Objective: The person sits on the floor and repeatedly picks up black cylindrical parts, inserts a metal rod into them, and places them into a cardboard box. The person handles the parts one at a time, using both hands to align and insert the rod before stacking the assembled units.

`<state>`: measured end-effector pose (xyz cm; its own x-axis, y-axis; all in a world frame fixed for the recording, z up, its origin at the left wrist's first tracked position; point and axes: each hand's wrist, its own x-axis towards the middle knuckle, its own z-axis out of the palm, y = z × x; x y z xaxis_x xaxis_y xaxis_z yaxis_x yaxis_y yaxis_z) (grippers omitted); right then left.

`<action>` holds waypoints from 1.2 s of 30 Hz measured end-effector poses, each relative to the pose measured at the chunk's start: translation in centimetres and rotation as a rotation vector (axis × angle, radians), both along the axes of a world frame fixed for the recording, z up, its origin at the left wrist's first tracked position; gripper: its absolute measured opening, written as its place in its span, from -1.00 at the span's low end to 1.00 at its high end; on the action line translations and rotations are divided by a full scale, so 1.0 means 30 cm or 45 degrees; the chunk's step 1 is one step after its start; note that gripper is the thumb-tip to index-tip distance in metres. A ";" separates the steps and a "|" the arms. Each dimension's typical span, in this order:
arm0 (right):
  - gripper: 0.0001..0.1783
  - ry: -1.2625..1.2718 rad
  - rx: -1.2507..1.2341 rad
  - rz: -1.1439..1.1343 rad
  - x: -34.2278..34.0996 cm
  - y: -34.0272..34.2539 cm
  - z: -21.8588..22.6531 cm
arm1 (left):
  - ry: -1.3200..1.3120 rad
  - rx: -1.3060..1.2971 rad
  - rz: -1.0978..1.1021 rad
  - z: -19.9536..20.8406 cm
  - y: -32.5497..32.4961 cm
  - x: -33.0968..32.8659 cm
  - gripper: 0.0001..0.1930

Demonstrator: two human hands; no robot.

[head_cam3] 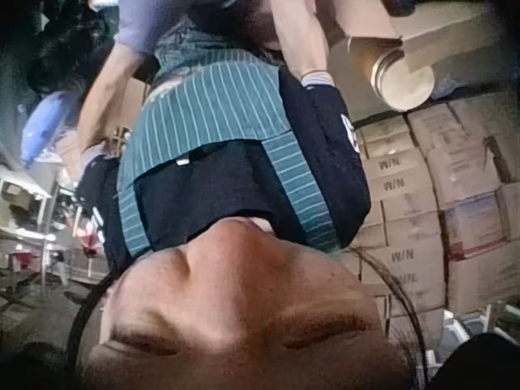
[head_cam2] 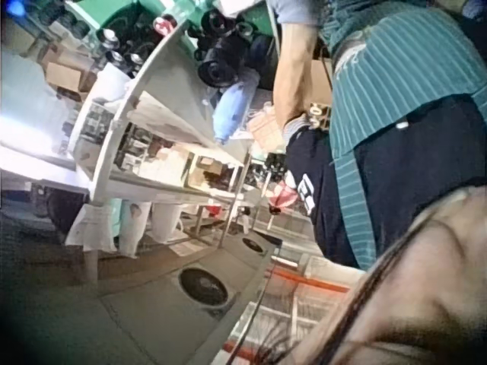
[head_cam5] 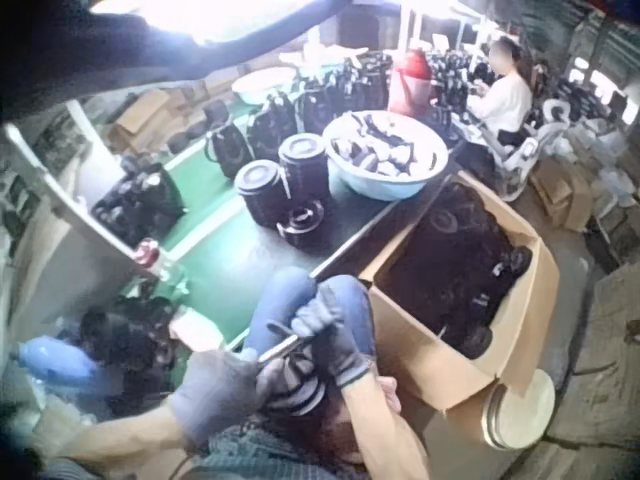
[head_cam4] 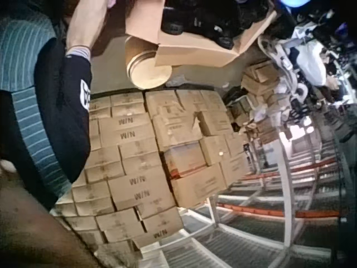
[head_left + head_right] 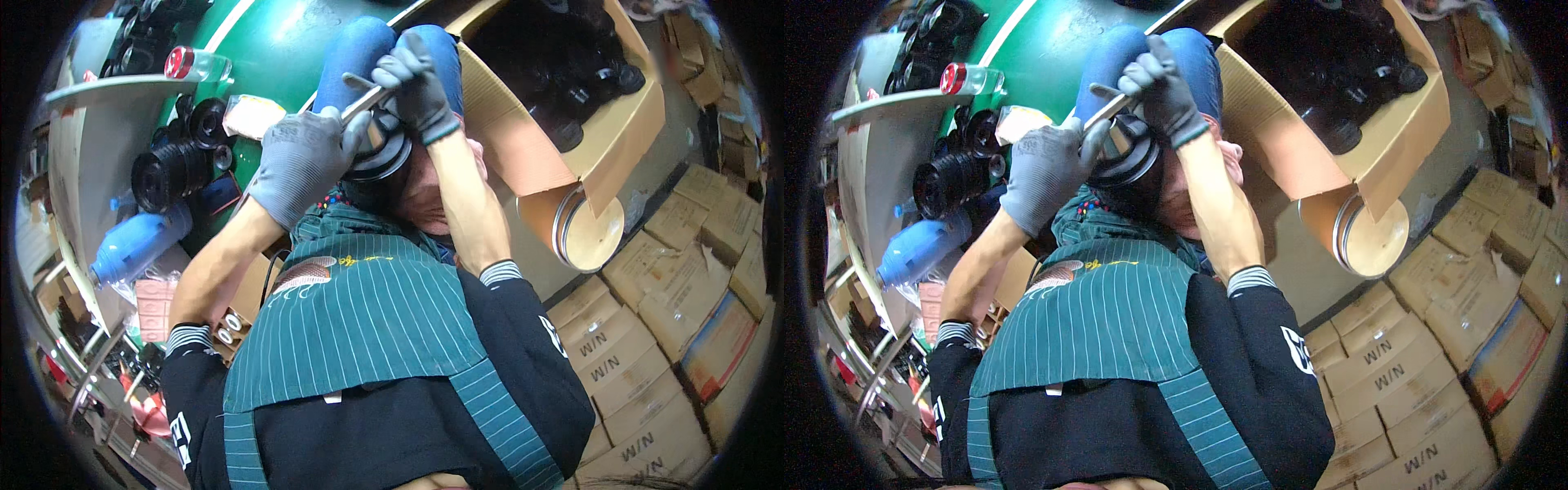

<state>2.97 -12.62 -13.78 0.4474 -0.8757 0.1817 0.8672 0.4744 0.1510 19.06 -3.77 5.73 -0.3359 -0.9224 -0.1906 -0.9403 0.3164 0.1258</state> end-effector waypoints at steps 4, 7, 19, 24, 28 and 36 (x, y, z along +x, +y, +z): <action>-0.50 0.507 -0.120 -0.357 -0.056 0.082 -0.065 | 0.412 0.058 -0.077 0.003 -0.014 0.043 -0.58; -0.50 0.239 -0.176 -0.208 -0.121 0.178 0.162 | 0.511 0.083 0.007 -0.020 -0.058 0.072 -0.53; -0.70 1.453 -1.028 -0.850 -0.149 0.373 0.412 | 1.109 0.689 -0.365 -0.352 -0.439 0.063 -0.41; -0.59 1.619 -1.996 -0.373 -0.221 0.195 0.509 | 1.340 0.812 -0.252 -0.361 -0.470 0.054 -0.28; -0.56 1.661 -2.307 0.057 -0.174 0.142 0.564 | 1.289 0.941 -0.282 -0.405 -0.486 0.042 -0.29; -0.73 1.502 -2.497 0.256 0.087 0.140 0.611 | 1.307 0.361 -0.827 -0.432 -0.555 -0.085 -0.58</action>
<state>5.59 -8.42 4.55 0.9886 0.0298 0.1473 0.1374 -0.5755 -0.8062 16.51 -20.42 -7.24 -0.8248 -0.4998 0.2643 -0.0476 0.5271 0.8485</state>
